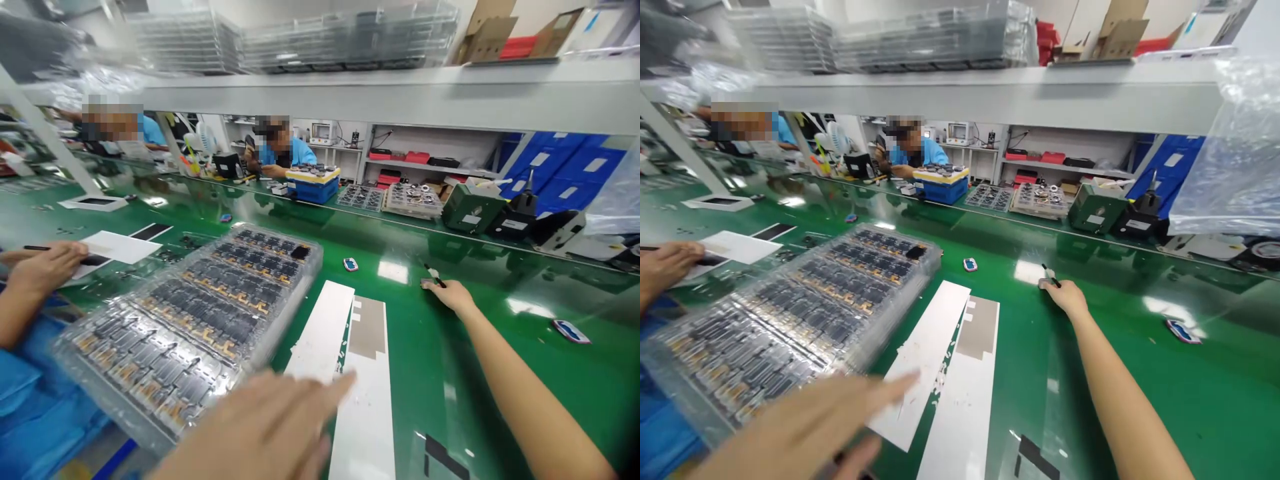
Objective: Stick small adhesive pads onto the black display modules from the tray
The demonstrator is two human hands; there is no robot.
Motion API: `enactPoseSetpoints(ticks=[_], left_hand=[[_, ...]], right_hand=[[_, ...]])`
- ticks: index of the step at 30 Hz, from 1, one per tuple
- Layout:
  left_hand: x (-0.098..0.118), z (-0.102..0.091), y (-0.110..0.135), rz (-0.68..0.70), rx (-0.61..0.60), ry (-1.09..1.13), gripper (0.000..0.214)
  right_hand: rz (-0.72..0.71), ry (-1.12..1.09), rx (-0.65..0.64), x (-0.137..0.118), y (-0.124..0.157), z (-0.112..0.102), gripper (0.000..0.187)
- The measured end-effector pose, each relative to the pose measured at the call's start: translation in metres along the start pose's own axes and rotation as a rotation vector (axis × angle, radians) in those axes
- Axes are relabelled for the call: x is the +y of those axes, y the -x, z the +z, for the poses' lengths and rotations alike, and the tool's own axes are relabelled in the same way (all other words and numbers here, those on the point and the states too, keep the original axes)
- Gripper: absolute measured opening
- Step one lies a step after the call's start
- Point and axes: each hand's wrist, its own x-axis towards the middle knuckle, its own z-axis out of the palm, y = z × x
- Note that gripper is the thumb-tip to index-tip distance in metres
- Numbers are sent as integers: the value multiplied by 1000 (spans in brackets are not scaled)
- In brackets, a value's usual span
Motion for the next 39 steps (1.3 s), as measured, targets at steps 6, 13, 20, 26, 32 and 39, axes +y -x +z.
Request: enactPoseSetpoints(ticks=[6,13,20,26,32,39], left_hand=[[-57,-67,-130,-239,-52,-717,31],[-124,-44,-195,-381,-93,-741,29],[-100,-30,-190,-331,-11,-693,25],[-30,-5,-80,-131,-250,-439,19],[-8,57,19,-65,-337,-9,17],[-38,115,1,-321,-124,449,19]], right_hand=[[-13,94,136,-2,21,3,32],[-363,-75,159,-5,114,3,26],[-569,-283,9,-4,212,17,30],[-678,-548,-61,-7,246,28,15],[-1097,-601,35,2,259,37,11],[-1101,-471,119,4,251,49,12]])
